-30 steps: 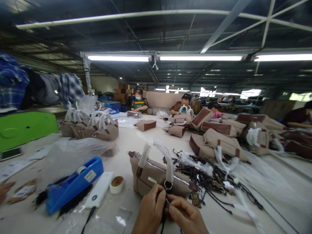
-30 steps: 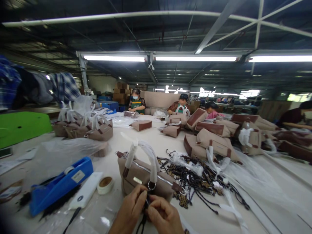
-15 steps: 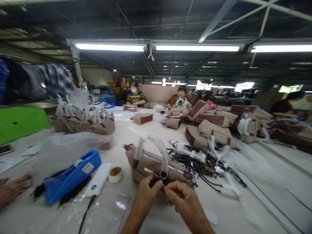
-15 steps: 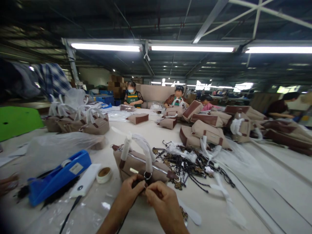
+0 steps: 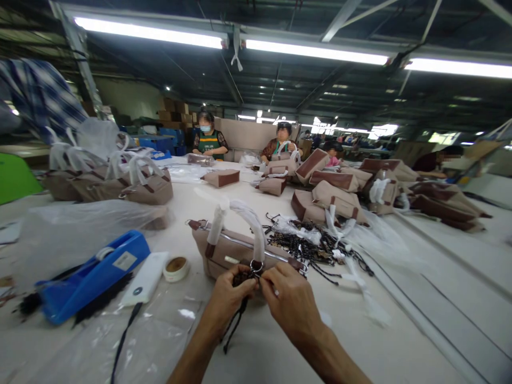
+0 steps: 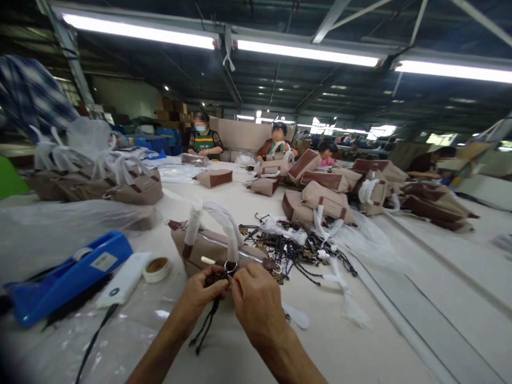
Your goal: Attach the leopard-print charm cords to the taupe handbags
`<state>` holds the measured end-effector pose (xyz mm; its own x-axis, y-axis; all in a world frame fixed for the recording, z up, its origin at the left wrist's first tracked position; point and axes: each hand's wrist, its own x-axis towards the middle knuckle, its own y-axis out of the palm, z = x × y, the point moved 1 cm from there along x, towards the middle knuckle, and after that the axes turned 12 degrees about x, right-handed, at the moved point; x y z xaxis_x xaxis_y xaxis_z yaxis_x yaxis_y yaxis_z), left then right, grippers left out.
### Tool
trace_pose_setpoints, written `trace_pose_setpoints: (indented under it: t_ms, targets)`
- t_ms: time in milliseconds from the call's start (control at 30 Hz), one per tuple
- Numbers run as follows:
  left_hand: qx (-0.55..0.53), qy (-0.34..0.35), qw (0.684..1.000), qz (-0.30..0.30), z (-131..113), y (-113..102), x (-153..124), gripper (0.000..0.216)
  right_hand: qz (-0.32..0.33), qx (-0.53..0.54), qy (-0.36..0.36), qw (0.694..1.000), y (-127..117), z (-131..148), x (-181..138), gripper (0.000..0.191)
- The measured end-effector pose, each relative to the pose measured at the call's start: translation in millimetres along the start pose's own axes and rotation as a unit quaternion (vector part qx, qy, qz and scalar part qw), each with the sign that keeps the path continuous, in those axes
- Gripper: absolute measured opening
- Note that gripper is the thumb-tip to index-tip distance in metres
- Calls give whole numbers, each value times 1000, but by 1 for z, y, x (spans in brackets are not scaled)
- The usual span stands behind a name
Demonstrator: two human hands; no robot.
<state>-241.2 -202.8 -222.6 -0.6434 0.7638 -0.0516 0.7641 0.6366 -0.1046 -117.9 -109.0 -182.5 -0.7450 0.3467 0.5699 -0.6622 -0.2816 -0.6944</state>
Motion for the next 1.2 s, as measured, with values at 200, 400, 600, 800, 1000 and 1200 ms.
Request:
trace_pose_setpoints:
  t_ms: [200, 400, 600, 800, 1000, 1200]
  targets:
    - [124, 101, 987, -25, -7, -1, -5, 17, -11, -46, 5, 999, 7, 0, 6, 17]
    - [137, 115, 984, -19, -7, -1, -4, 23, 10, -33, 9, 999, 4, -2, 8, 17]
    - [20, 76, 996, 32, 4, 2, 3, 27, 12, 42, 27, 999, 0, -7, 3, 20]
    - [22, 68, 997, 14, 1, 3, 3, 27, 9, 49, 41, 998, 1, -8, 2, 19]
    - [30, 90, 995, 28, -1, 1, 4, 24, 32, 24, 44, 998, 1, -4, 7, 19]
    - [-54, 53, 994, 73, 12, 4, 9, 28, 31, 27, 45, 998, -1, -3, 10, 19]
